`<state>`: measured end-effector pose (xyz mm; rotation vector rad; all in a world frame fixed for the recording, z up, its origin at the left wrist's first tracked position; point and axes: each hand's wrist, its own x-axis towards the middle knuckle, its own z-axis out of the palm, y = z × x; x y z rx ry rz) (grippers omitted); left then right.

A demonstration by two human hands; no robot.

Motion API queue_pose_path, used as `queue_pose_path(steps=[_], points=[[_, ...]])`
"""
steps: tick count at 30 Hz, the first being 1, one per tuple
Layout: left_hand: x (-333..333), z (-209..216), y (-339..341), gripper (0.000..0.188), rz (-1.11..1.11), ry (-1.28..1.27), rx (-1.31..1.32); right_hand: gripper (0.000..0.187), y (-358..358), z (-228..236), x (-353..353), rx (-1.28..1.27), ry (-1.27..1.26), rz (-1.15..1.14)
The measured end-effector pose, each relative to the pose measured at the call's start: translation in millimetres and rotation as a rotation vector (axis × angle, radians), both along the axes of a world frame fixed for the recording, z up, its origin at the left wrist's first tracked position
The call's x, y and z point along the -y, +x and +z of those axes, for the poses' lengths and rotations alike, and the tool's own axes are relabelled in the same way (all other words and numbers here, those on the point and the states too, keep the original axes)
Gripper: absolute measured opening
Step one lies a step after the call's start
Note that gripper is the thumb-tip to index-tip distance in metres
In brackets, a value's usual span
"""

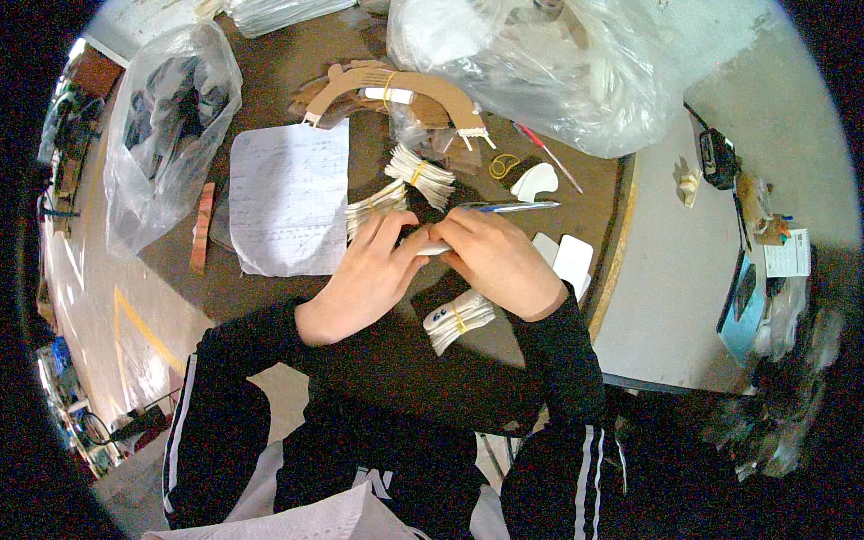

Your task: The person sorts small white plastic components from a bag, aligns them into stacks, and secures each stack with a rubber band. The person also handles cardboard pieces and a handwritten list on the table while organizing the components into neat bundles.

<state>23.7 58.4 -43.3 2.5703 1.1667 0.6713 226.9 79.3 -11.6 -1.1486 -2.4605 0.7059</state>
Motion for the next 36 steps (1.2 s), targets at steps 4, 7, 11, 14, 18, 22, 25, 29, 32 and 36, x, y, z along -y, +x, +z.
queue_pose_path(steps=[4, 7, 11, 14, 18, 22, 25, 29, 32, 36], points=[[-1, -3, 2, 0.038, 0.018, -0.074, 0.004, 0.027, -3, -5, 3, 0.055, 0.115, -0.060], [-1, -5, 0, 0.040, 0.018, -0.098, -0.038, 0.026, -3, -6, 3, 0.094, 0.054, -0.019], [0, -4, 0, 0.037, -0.013, -0.127, -0.008, 0.027, 0, -3, 5, 0.142, -0.007, 0.041], [-1, -6, 3, 0.035, 0.012, -0.129, 0.079, 0.027, -3, -6, 6, 0.082, 0.070, 0.003], [-4, -10, -2, 0.039, -0.027, -0.213, 0.056, 0.030, -5, -4, 8, 0.104, 0.055, -0.028], [1, -5, 2, 0.044, -0.013, -0.182, 0.001, 0.034, -6, -8, 16, 0.118, -0.039, -0.078], [9, -4, 10, 0.042, 0.014, -0.131, -0.034, 0.035, -6, -8, 21, 0.185, -0.008, -0.019], [14, -12, 4, 0.038, -0.028, 0.026, -0.248, 0.038, 11, 10, 15, -0.025, -0.082, -0.067], [8, -11, 5, 0.033, -0.064, 0.047, -0.271, 0.035, 40, 21, -7, 0.012, 0.097, -0.389], [-2, -11, 6, 0.027, -0.045, -0.058, -0.070, 0.039, 69, -4, -28, 0.007, 0.245, -0.430]])
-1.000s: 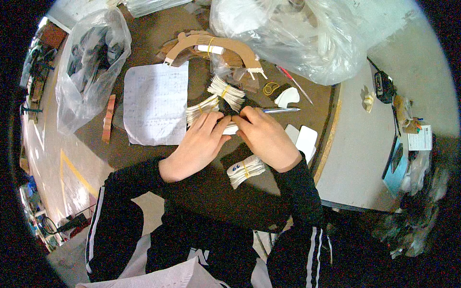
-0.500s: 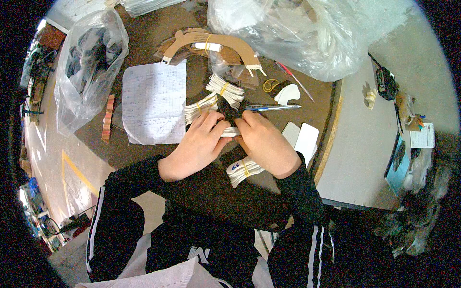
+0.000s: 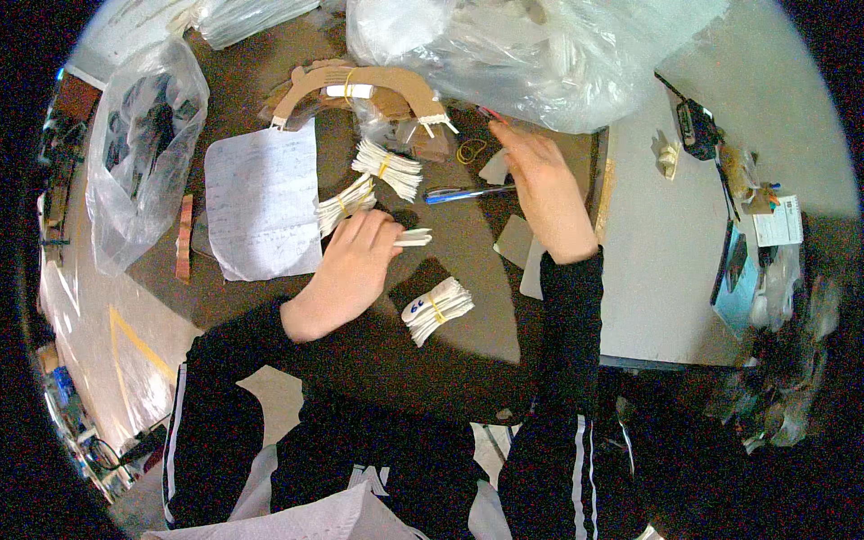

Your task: The person sorts small white plastic components from a bag, aligns them into stacks, and secures each stack with a rubber band. The person also handles cardboard pieces and a handwritten list on the table while organizing the components into neat bundles.

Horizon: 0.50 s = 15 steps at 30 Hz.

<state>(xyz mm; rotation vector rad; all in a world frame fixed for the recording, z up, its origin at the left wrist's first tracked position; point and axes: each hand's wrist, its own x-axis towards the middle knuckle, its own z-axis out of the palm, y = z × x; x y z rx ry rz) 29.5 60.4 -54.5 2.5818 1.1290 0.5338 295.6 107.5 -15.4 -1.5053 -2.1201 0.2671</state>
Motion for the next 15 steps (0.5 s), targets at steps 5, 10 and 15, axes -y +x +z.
queue_pose_path(steps=[5, 10, 15], points=[[-13, 9, -7, 0.023, 0.044, -0.371, 0.261, 0.035, 18, -24, -7, 0.084, -0.070, 0.065], [-13, 9, -11, 0.024, 0.018, -1.019, 0.588, 0.031, 22, -16, -1, 0.102, -0.142, -0.001], [-12, 6, -7, 0.025, -0.062, -1.265, 0.786, 0.025, 21, -10, 3, 0.061, -0.286, -0.050]])
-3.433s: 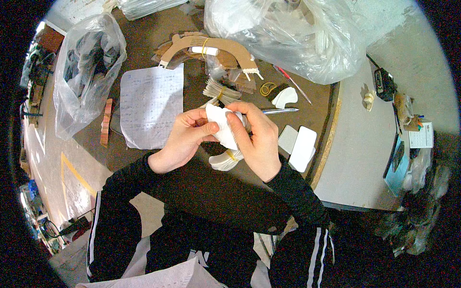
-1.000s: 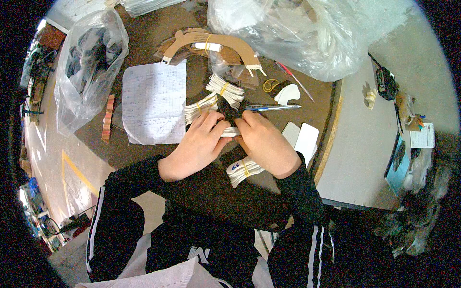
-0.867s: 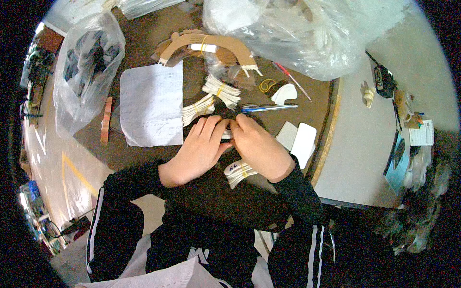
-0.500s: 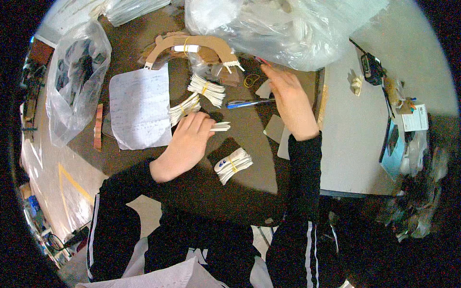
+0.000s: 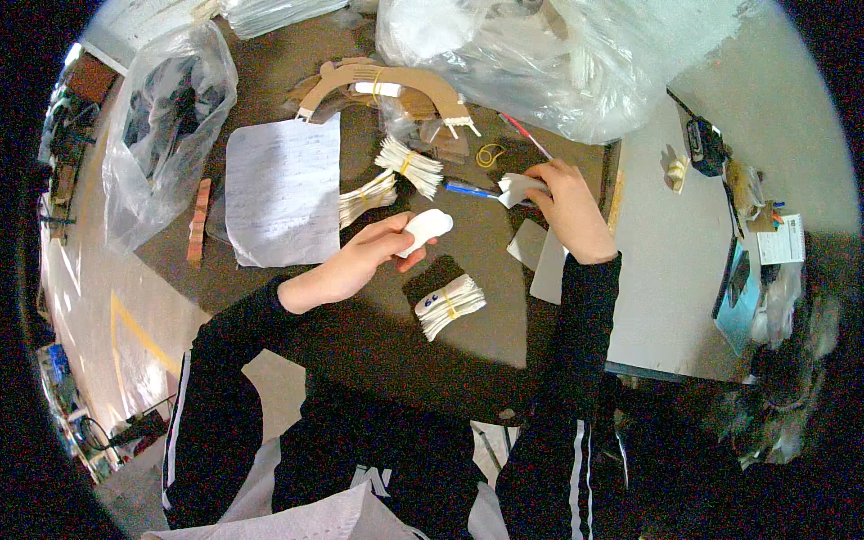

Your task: The person sorts small white plastic components from a bag, aligns them into stacks, and secures each stack with a rubber band. The person also handles cardboard pieces and a handwritten list on the table while organizing the components into neat bundles.

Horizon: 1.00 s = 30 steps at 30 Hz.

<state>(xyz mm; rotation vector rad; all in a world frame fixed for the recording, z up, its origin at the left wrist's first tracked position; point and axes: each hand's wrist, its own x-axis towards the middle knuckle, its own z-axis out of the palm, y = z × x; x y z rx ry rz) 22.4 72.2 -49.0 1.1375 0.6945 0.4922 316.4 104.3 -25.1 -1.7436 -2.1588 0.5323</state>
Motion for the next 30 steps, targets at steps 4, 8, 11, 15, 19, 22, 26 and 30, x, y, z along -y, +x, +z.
queue_pose_path(steps=[4, 8, 11, 15, 19, 22, 26, 30], points=[[0, 5, -4, 0.021, 0.064, 0.429, -0.313, 0.023, -7, 7, 1, -0.133, -0.071, 0.008], [2, 0, -1, 0.022, 0.129, 0.975, -0.564, 0.025, -13, 8, 2, -0.071, -0.052, 0.035], [1, -2, -1, 0.024, 0.135, 1.162, -0.679, 0.026, -20, 12, 3, -0.125, 0.053, 0.032], [-6, -12, -1, 0.026, 0.200, 1.252, -0.692, 0.026, -51, 26, 13, -0.362, 0.039, 0.314], [-10, -12, -4, 0.027, 0.221, 1.146, -0.600, 0.029, -88, 7, 22, -0.208, 0.038, 0.528], [-11, -8, -4, 0.025, 0.209, 1.059, -0.587, 0.027, -92, 2, 24, -0.186, 0.055, 0.523], [-6, -8, -3, 0.022, 0.237, 1.113, -0.608, 0.031, -91, 2, 23, -0.241, 0.063, 0.472], [-6, -7, -3, 0.028, 0.230, 1.059, -0.587, 0.038, -90, 1, 21, -0.268, 0.019, 0.434]])
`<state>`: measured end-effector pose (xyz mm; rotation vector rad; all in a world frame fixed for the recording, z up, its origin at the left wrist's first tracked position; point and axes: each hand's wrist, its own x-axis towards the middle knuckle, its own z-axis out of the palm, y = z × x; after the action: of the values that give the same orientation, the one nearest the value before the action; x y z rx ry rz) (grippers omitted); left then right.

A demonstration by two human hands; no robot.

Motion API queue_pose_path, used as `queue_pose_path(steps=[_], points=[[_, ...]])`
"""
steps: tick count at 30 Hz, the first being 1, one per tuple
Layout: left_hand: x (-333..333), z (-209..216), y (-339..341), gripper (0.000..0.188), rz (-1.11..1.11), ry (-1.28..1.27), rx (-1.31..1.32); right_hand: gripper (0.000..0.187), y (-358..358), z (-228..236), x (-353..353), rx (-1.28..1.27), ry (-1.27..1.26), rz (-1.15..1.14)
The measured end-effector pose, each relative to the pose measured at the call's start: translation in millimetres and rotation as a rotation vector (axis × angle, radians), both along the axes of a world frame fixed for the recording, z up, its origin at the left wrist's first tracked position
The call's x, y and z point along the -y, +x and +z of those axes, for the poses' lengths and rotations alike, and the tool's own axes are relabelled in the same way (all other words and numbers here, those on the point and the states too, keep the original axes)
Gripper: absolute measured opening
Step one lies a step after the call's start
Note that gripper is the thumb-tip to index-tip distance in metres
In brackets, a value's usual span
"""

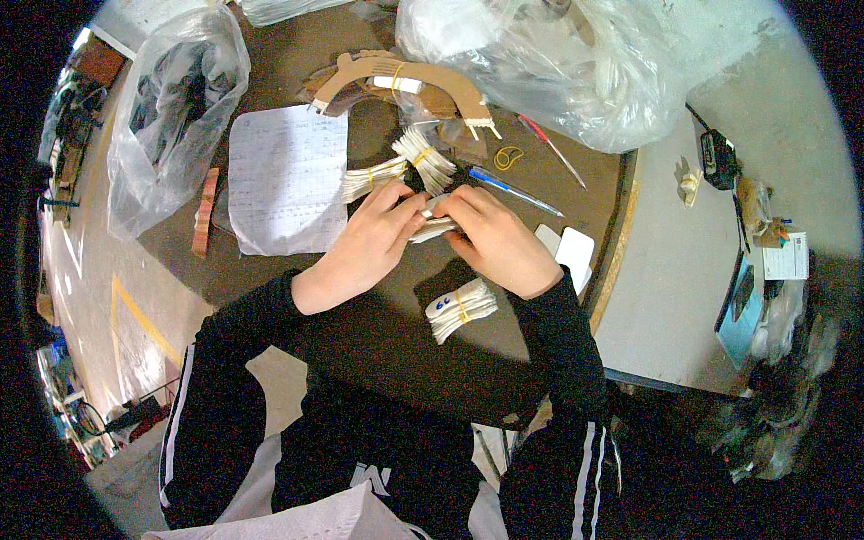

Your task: The person sorts small white plastic components from a bag, aligns them into stacks, and secures each stack with a rubber band. The person also handles cardboard pieces and a handwritten list on the table while organizing the components into neat bundles.

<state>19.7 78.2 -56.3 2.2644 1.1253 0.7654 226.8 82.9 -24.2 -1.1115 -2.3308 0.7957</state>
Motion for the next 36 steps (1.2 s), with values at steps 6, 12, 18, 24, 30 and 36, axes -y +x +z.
queue_pose_path(steps=[6, 12, 18, 24, 30, 36], points=[[9, 6, 4, 0.048, 0.035, 0.039, -0.179, 0.041, -9, 1, 4, -0.089, -0.027, -0.094], [30, 2, 13, 0.065, 0.102, 0.199, -0.358, 0.048, 1, 5, 4, 0.123, -0.009, -0.054], [31, 0, 10, 0.053, 0.077, 0.333, -0.518, 0.045, -4, 7, 4, 0.095, -0.040, -0.040], [6, -3, 5, 0.035, 0.001, -0.211, 0.095, 0.051, -2, 14, 0, -0.143, 0.043, -0.079], [-12, 11, -13, 0.035, -0.249, -1.539, 1.187, 0.062, 9, 12, 0, -0.568, -0.314, -0.193], [-5, 1, -5, 0.036, -0.263, -1.707, 1.252, 0.055, -3, 10, 5, -0.354, -0.216, -0.141]])
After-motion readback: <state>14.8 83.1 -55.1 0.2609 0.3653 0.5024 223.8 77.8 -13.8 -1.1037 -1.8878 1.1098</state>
